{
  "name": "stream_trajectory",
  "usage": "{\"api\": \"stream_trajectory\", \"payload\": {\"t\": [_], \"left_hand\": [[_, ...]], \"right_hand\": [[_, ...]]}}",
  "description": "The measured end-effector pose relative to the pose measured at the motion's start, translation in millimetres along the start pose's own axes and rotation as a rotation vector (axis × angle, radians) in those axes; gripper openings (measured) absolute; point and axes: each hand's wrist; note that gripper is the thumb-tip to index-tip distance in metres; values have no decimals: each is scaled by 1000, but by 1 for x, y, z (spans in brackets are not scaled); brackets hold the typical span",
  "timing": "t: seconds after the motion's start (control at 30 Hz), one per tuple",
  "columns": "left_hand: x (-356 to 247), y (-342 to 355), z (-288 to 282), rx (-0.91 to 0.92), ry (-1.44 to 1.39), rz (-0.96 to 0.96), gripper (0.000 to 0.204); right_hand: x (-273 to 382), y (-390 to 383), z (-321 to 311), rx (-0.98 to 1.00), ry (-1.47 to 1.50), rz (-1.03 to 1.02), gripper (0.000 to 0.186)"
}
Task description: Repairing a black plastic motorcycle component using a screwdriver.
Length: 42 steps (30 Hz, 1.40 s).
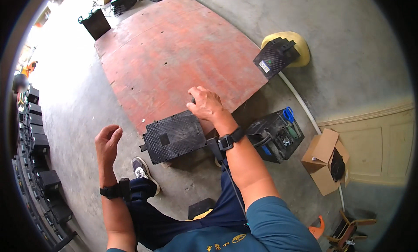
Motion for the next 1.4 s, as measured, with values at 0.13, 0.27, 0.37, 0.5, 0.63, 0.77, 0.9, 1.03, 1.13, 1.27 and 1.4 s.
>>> {"api": "stream_trajectory", "payload": {"t": [0.13, 0.27, 0.37, 0.5, 0.63, 0.77, 0.9, 1.03, 1.13, 1.27, 1.4], "left_hand": [[-3, 0, 2, 4, -13, 5, 18], [-2, 0, 1, 24, 13, -28, 18], [-1, 0, 1, 25, 7, -26, 18], [-4, 0, 0, 14, 43, -16, 18], [-3, 0, 3, -15, 10, -27, 19], [-1, 0, 4, -13, 7, -7, 20], [-2, -2, 3, -14, 9, -1, 21], [-9, -5, 4, -14, 36, -19, 21], [-7, -3, 4, -23, 27, 4, 22], [-6, -3, 6, -32, 22, 7, 23], [-4, -4, 5, -30, 14, 8, 22]], "right_hand": [[-19, 2, 12, -36, 48, -149, 32], [-12, -2, 8, -32, 11, -57, 29], [2, 2, -4, 50, -60, 85, 30], [-3, -1, 1, 14, -49, 41, 29], [-13, 0, 7, -26, 76, -100, 32], [-12, 0, 3, 31, 46, -46, 31], [-7, 3, -2, 77, -41, 76, 35], [-10, -2, 3, -25, 1, -44, 34], [-9, -2, 5, -86, 69, -143, 30], [-16, 1, 5, -2, 110, -122, 30], [-9, 2, 1, 72, -32, 43, 34]]}}
Point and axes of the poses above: each hand's wrist, its own y-axis towards the middle knuckle, its own z-axis out of the palm, x = y × z, and after that the axes turned 15 degrees about -z, right-handed
